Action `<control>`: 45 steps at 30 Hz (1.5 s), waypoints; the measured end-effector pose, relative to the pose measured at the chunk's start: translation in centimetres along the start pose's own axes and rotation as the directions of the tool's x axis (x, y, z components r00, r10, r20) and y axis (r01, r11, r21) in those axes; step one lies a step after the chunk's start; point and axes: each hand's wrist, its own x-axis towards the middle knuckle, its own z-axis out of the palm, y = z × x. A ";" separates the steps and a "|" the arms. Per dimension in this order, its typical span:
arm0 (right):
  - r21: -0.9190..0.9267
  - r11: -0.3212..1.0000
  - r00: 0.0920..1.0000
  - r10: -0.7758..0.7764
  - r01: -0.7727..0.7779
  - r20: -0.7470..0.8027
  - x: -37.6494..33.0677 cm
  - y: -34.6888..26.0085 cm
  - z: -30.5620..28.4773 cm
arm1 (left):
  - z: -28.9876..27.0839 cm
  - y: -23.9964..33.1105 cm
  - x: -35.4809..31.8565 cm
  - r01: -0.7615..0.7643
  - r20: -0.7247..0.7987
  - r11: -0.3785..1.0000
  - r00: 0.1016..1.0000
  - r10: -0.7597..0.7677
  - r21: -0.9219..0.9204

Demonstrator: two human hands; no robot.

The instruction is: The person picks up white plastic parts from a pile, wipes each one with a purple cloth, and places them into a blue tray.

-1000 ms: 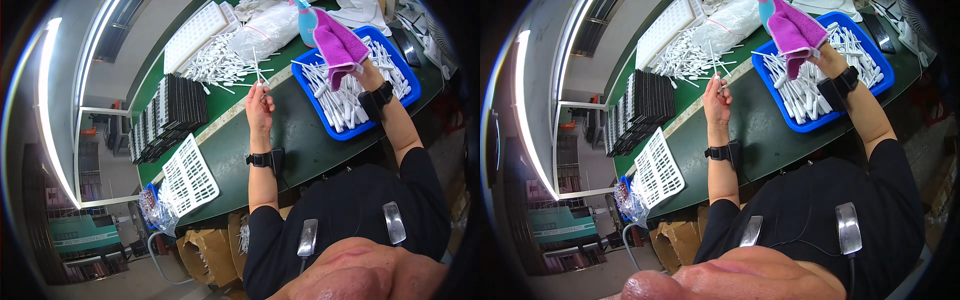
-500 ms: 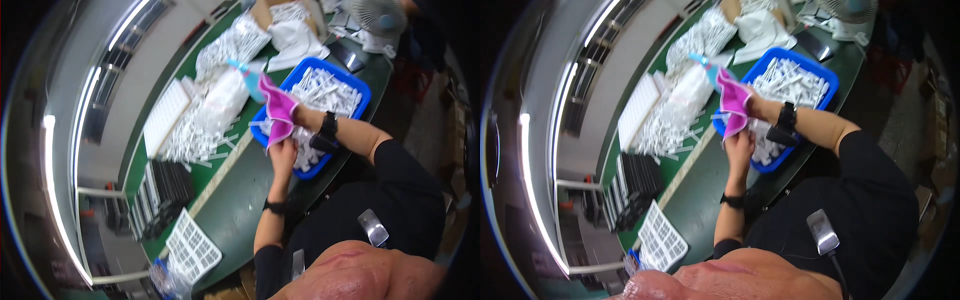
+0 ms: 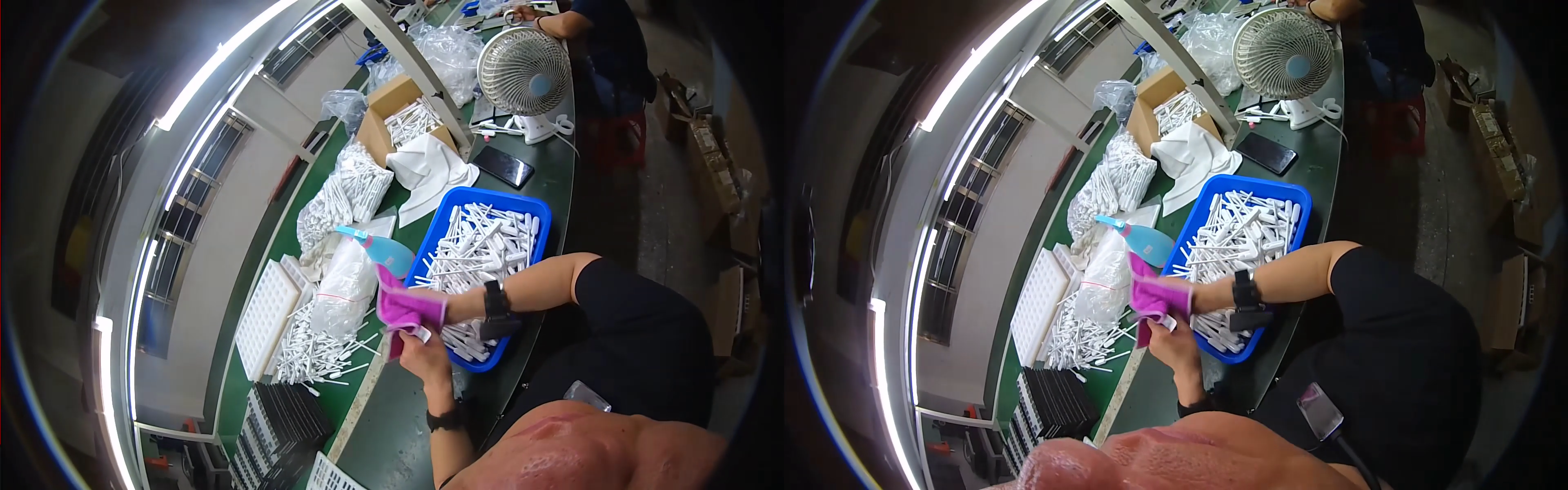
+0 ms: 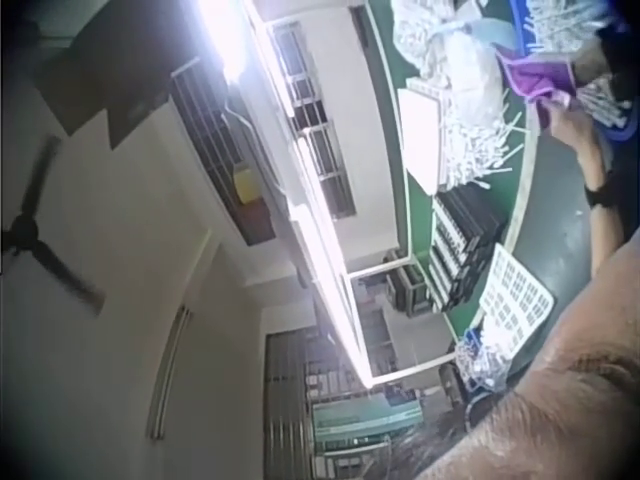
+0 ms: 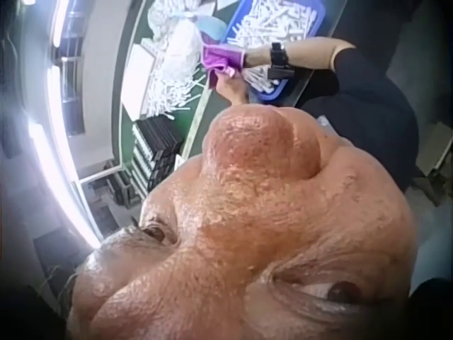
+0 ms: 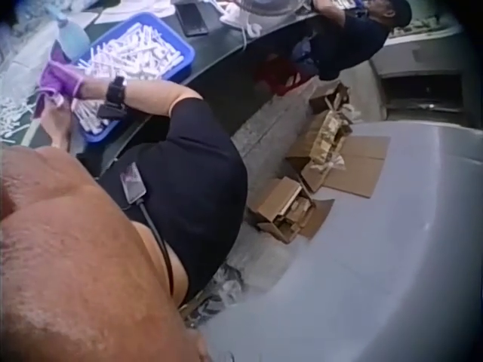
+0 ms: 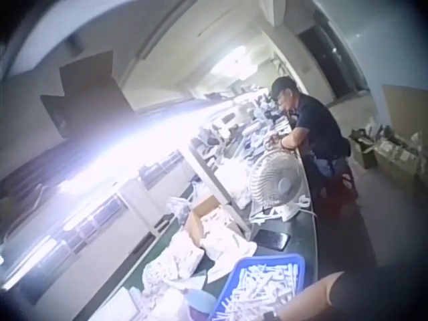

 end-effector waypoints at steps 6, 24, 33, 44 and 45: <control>-0.245 0.965 0.976 0.134 -0.090 0.169 0.6 -2.4 -0.9 | -6.0 -1.0 3.6 0.427 0.574 0.717 0.818 -0.046 -0.551; -0.802 0.581 0.906 0.252 0.139 0.339 -1.6 -0.6 0.5 | -2.6 -4.3 3.9 0.167 0.054 0.801 0.985 -0.167 -0.575; -0.787 0.612 0.877 0.328 0.085 0.350 -1.3 0.1 0.2 | -4.9 -4.0 5.0 0.395 0.197 0.358 0.855 -0.480 -0.846; -0.709 0.191 0.665 -0.569 0.679 0.484 -1.4 -3.7 0.5 | -2.6 -1.6 3.5 0.443 0.335 0.067 0.759 -0.558 -0.894; -0.710 -0.127 0.447 -0.697 0.693 0.561 0.0 -5.1 -1.7 | -1.9 -1.6 4.1 0.412 0.313 0.054 0.765 -0.562 -0.909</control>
